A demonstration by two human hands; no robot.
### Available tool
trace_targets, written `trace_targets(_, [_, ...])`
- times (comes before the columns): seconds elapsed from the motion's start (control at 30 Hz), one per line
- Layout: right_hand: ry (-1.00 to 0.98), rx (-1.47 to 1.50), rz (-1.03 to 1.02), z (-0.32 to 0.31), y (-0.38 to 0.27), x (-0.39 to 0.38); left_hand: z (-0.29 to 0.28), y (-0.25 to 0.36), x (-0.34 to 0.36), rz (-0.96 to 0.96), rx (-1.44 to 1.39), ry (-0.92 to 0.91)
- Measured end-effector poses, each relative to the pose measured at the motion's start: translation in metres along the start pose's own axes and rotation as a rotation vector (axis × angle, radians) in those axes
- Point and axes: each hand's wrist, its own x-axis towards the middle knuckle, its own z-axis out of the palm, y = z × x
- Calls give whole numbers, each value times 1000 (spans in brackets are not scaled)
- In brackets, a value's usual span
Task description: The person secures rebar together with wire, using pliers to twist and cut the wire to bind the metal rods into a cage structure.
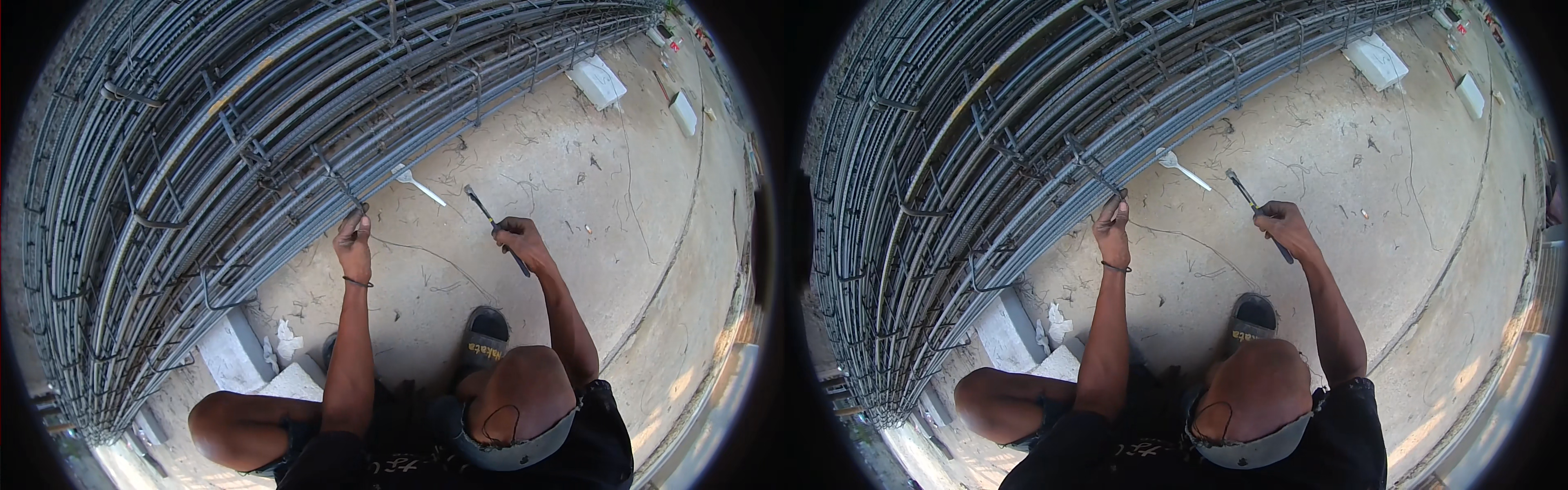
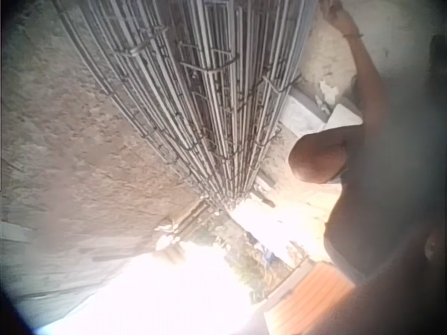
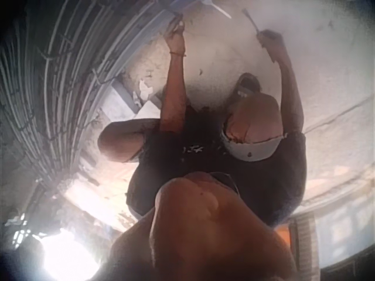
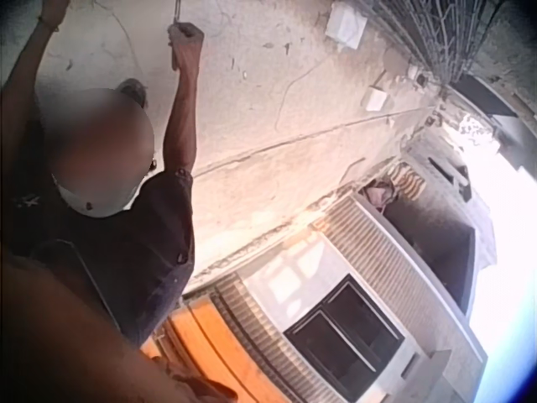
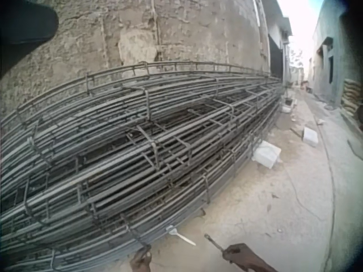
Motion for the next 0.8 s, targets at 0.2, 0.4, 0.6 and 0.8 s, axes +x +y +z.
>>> trace_targets(0.2, [36, -467, -599, 103, -37, -17, 13, 2, -10, 42, 4, 21])
trace_targets(0.4, [203, -625, -808, 170, -9, -16, 7, -4, -16, 200, 399, 64])
trace_targets(0.6, [283, -803, -772, 186, -8, -17, 14, -1, -22, 285, 538, 91])
trace_targets(0.8, [317, -864, -819, 177, -4, -2, 21, -3, -26, 243, 426, 175])
